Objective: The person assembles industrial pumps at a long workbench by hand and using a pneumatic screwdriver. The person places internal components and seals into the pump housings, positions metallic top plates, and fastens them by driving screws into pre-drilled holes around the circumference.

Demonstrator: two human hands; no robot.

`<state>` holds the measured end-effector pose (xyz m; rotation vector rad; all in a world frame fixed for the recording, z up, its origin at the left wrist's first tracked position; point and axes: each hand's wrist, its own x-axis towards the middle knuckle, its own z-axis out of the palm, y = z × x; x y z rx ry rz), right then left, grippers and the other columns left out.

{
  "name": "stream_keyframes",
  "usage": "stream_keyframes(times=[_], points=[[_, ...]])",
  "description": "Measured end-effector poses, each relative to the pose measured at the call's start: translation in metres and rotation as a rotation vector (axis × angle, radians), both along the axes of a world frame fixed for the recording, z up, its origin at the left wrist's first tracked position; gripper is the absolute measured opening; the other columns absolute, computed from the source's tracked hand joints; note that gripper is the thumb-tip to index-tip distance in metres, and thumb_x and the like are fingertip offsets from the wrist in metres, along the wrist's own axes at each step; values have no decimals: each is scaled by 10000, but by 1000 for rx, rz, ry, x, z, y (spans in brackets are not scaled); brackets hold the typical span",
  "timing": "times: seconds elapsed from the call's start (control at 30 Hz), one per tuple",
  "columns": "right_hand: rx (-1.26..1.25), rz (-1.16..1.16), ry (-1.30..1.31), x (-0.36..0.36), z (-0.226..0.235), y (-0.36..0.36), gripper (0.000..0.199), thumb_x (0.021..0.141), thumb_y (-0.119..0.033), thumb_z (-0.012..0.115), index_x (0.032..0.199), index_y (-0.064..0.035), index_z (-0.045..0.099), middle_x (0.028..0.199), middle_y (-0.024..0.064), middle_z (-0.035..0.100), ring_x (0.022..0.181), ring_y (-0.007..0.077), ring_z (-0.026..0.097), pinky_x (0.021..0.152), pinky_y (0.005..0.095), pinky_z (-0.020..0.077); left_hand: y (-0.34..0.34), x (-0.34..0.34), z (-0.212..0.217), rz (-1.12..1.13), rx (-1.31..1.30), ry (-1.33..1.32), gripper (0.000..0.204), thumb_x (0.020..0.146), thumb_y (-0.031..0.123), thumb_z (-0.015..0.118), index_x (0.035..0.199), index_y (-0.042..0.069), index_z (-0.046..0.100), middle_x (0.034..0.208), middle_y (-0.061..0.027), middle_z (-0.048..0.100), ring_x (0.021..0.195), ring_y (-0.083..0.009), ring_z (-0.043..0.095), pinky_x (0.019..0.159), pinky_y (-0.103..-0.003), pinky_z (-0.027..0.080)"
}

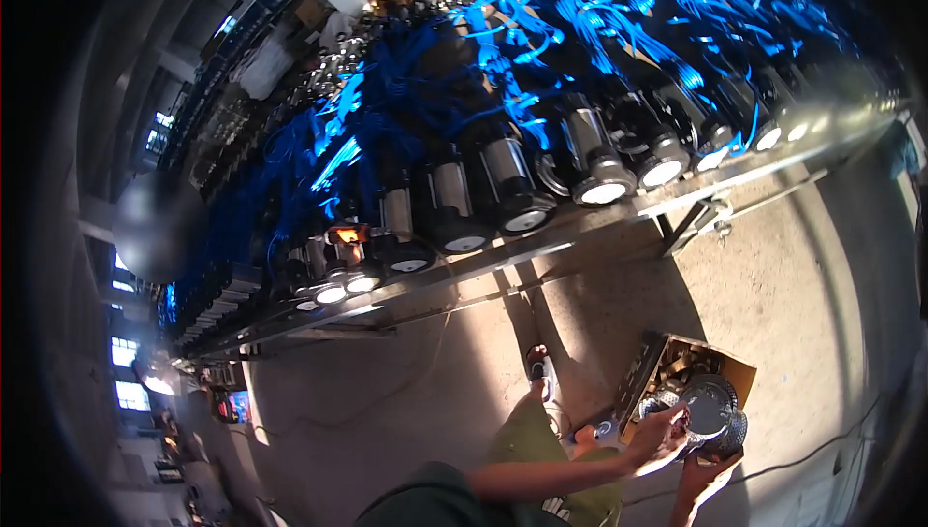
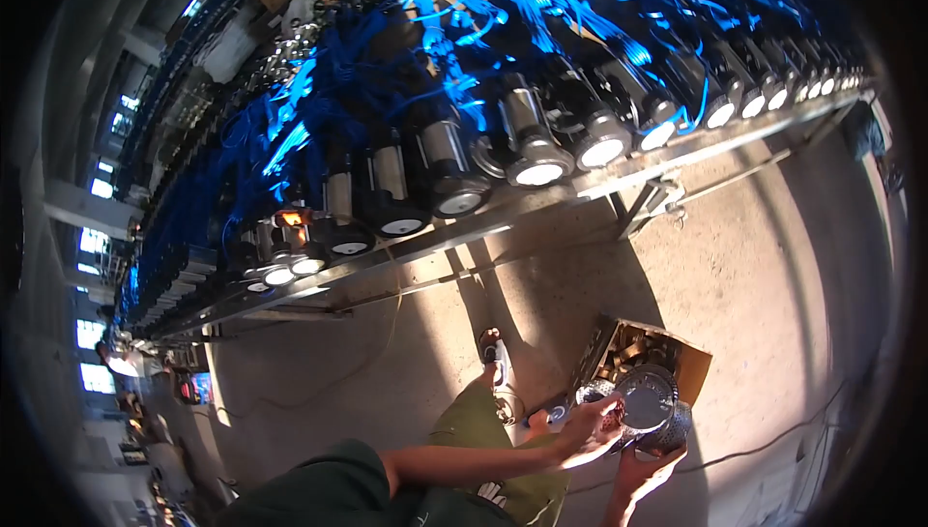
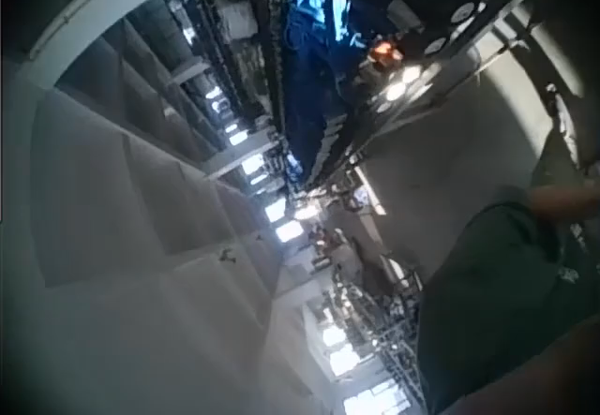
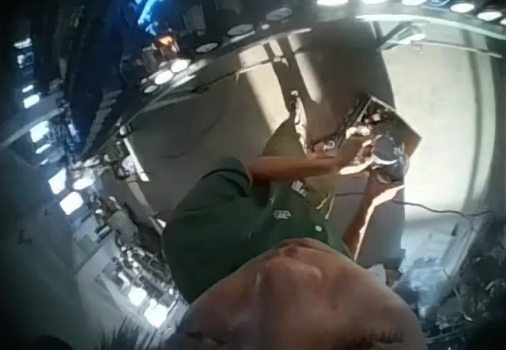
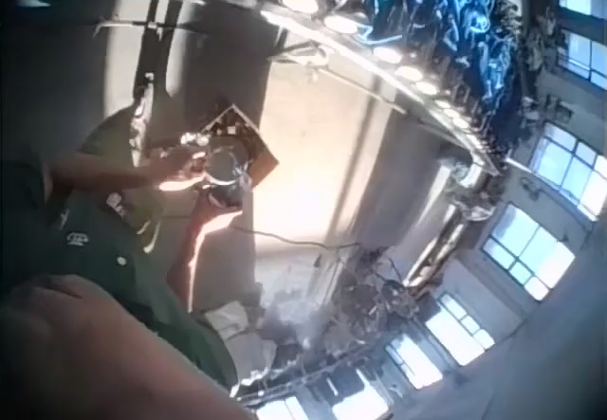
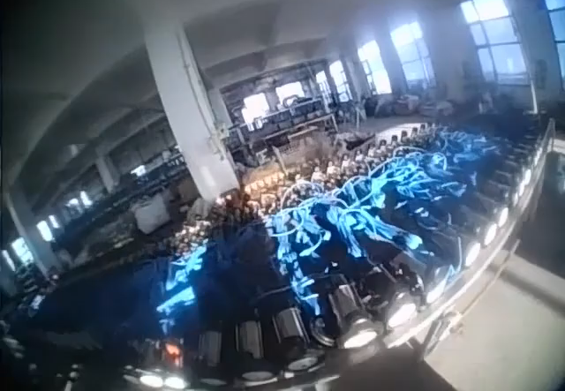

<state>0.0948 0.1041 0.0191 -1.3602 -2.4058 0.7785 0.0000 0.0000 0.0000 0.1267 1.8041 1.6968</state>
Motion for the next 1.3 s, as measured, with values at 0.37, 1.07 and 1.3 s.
stream_keyframes(times=[0.37,1.07,1.3], points=[[56,643,591,-388,247,-213,849,562,-142,822,1273,-16,374,1078,210,587,980,367,588,848,407,483,-268,-303,281,556,69,662,187,735,29,657,884,32,544,706,-66,589,659,-131,584,600,-280,475],[421,1195,119,-700,98,-403,228,675,-237,731,830,-93,643,827,139,624,785,344,609,683,447,484,-758,-345,176,913,-423,397,321,837,165,650,1129,42,597,924,-129,679,817,-210,661,733,-316,522],[-60,1571,179,-526,183,-664,465,652,-288,794,1007,-51,609,971,129,609,930,335,569,797,424,452,-933,-225,71,1236,-521,-51,277,828,101,664,1064,-4,564,923,-49,654,717,-116,593,587,-236,479]])
